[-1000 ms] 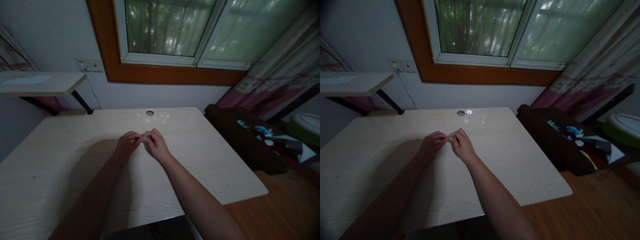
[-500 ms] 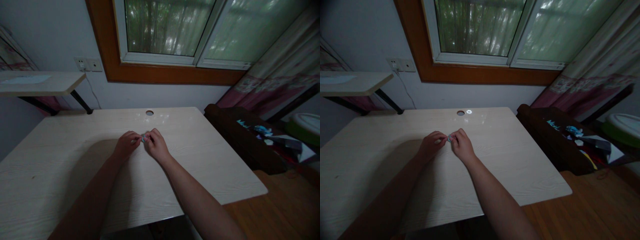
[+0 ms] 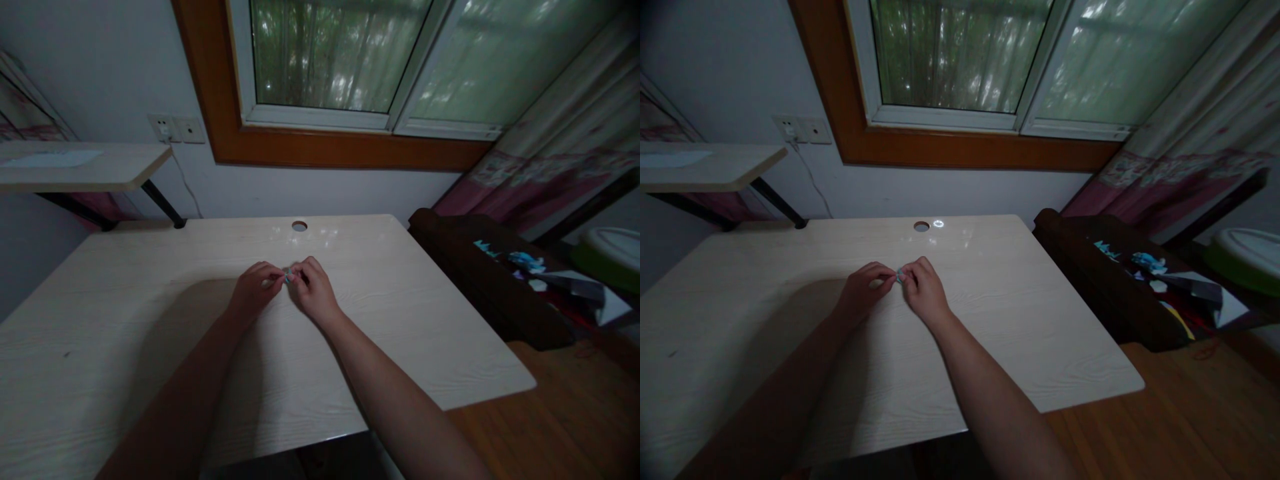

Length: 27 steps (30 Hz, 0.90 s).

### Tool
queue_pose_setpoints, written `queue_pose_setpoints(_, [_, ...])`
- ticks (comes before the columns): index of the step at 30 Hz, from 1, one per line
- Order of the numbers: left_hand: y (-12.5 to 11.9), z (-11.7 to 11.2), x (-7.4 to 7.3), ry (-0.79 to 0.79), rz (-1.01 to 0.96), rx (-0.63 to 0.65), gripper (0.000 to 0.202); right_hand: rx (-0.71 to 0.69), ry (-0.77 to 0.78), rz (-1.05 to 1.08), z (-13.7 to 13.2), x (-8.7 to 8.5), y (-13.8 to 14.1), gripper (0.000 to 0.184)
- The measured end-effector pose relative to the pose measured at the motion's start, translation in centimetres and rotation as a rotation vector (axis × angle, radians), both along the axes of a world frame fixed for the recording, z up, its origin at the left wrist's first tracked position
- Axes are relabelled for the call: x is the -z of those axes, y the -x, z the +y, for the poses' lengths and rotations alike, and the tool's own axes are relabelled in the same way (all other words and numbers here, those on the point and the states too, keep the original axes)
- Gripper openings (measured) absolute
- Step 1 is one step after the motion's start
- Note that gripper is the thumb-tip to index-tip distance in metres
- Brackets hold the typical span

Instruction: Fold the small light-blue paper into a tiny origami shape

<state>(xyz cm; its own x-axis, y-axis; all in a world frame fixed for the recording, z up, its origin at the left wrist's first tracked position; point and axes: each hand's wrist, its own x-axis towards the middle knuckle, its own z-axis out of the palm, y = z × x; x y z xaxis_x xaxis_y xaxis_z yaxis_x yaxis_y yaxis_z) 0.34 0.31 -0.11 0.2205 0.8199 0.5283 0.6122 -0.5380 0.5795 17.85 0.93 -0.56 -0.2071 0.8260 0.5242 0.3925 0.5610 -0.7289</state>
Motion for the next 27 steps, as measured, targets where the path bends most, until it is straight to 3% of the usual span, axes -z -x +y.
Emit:
queue_pose_setpoints(11, [0.5, 0.0, -0.2, -0.048, -0.015, -0.076, 0.01, 0.0, 0.02, 0.04, -0.2, -0.5, 0.1, 0.017])
queue_pose_setpoints(19, [0.4, -0.1, -0.4, -0.106, 0.001, -0.054, 0.009, -0.016, -0.003, 0.073, -0.3, -0.7, -0.1, 0.008])
queue_pose_setpoints(27, [0.5, -0.4, -0.9, -0.019, -0.221, -0.109, 0.019, 0.026, -0.057, 0.132, -0.5, -1.3, -0.3, 0.012])
